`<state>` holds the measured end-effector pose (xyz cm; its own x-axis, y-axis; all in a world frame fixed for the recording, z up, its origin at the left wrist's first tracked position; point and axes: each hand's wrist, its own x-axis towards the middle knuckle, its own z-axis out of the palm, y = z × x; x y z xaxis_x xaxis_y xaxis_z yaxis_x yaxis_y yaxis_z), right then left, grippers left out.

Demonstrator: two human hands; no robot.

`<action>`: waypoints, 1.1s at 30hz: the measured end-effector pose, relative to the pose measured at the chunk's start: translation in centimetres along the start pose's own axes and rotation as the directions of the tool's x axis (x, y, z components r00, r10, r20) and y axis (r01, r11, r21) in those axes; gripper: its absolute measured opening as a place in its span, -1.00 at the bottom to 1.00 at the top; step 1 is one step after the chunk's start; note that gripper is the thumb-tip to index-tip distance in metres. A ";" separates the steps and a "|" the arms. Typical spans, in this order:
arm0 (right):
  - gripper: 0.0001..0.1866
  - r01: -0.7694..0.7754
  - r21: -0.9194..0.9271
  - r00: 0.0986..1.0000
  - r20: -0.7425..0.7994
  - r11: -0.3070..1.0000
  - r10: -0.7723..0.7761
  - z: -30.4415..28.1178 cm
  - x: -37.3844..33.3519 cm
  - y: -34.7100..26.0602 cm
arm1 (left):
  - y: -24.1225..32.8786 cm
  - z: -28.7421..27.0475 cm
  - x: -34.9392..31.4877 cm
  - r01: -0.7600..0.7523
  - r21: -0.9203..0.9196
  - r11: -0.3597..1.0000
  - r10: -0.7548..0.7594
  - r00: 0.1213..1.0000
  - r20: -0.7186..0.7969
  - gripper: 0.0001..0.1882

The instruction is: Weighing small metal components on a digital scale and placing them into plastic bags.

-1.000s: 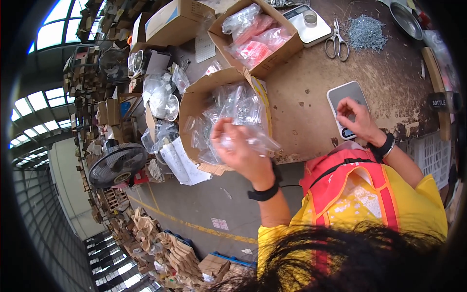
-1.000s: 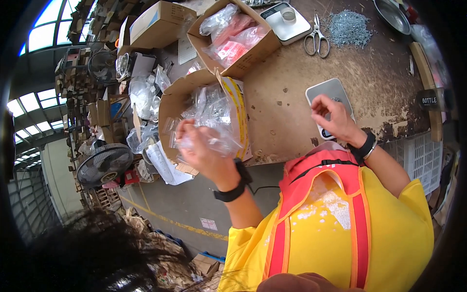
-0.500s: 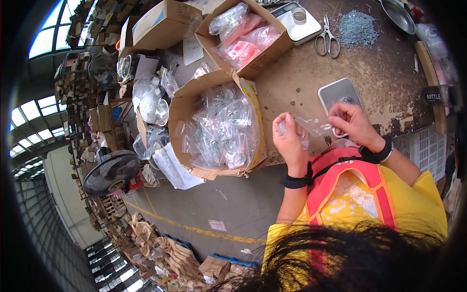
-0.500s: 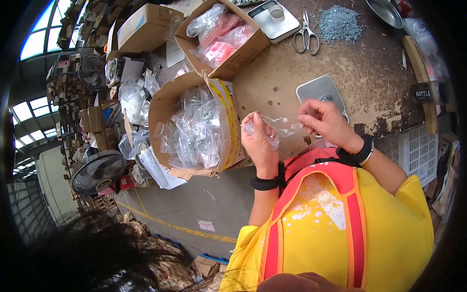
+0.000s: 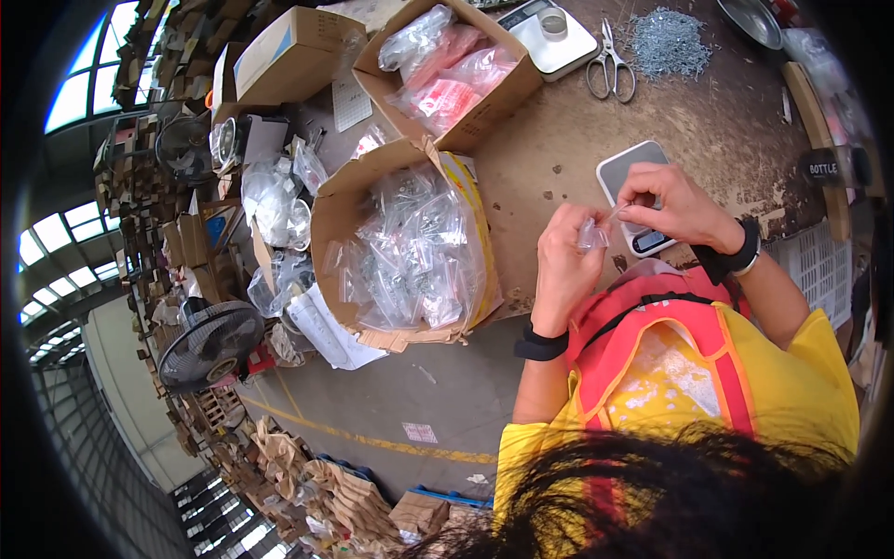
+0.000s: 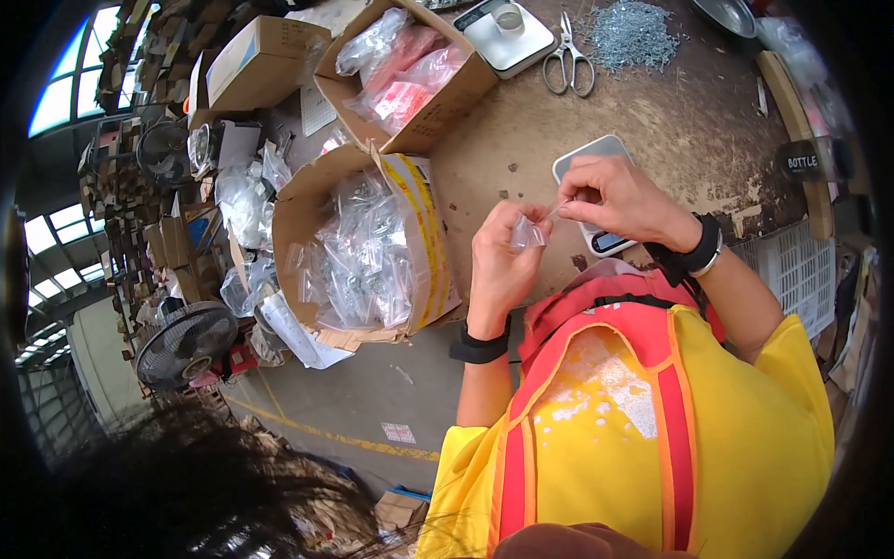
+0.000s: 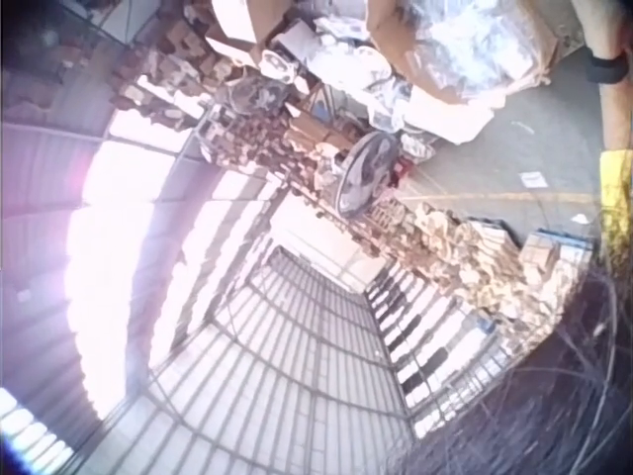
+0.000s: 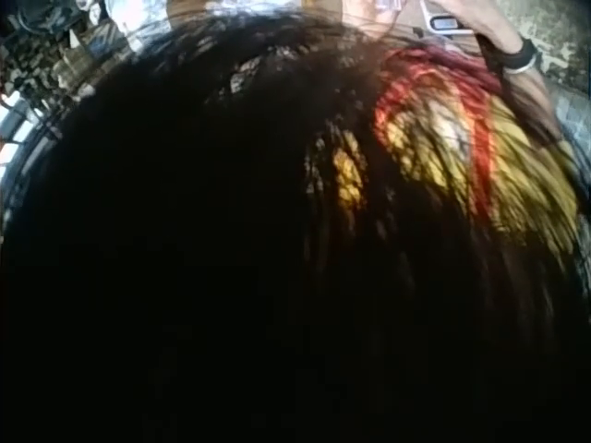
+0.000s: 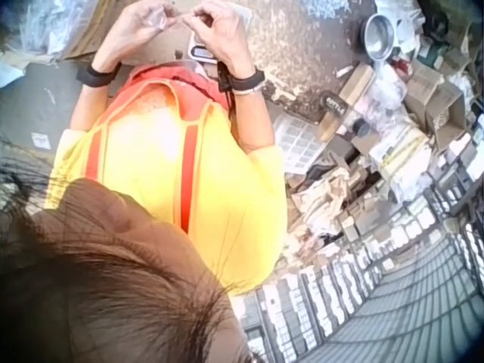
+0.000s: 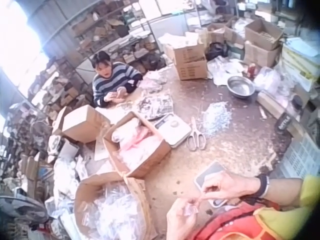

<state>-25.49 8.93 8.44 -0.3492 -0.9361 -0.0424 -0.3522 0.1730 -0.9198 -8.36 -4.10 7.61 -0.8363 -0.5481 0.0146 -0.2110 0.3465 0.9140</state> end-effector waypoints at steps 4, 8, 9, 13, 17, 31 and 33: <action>-0.83 -0.023 -0.030 1.000 0.020 0.999 0.023 -0.1 -0.2 0.4 | -0.7 0.5 -0.2 -0.015 -0.020 1.000 0.016 0.999 0.037 -0.88; -0.83 -0.163 0.091 0.981 -0.094 0.982 0.171 0.7 -0.3 -0.2 | -0.3 0.7 -0.6 0.024 0.090 0.996 -0.025 1.000 0.009 -0.87; -0.83 -0.217 0.164 0.973 -0.038 0.962 0.226 0.9 -0.5 -0.4 | -0.3 0.8 -0.8 0.066 0.134 0.989 -0.065 0.998 -0.012 -0.86; -0.82 -0.109 0.281 0.992 -0.032 0.953 0.123 3.8 -1.5 1.3 | -1.6 2.4 -1.4 0.039 -0.128 0.991 -0.055 0.990 -0.128 -0.86; -0.80 -0.107 0.108 0.992 -0.057 0.988 0.113 3.7 -2.6 2.7 | -4.0 1.3 -3.1 0.175 -0.177 0.968 -0.196 0.974 -0.111 -0.89; -0.85 -0.304 -0.401 0.782 -0.623 0.864 -0.013 -11.1 5.2 25.1 | -5.0 2.3 -2.7 0.303 -0.095 0.948 -0.318 0.911 -0.262 -0.88; -0.87 -0.362 -0.466 0.801 -0.599 0.807 0.013 -11.4 5.6 25.8 | -5.0 2.6 -2.7 0.311 -0.090 0.946 -0.324 0.903 -0.282 -0.88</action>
<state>-46.44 11.61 -11.08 -0.8042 -0.5639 0.1877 -0.5628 0.6213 -0.5452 -6.37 -2.34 1.93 -0.5445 -0.8217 -0.1685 -0.4143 0.0888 0.9058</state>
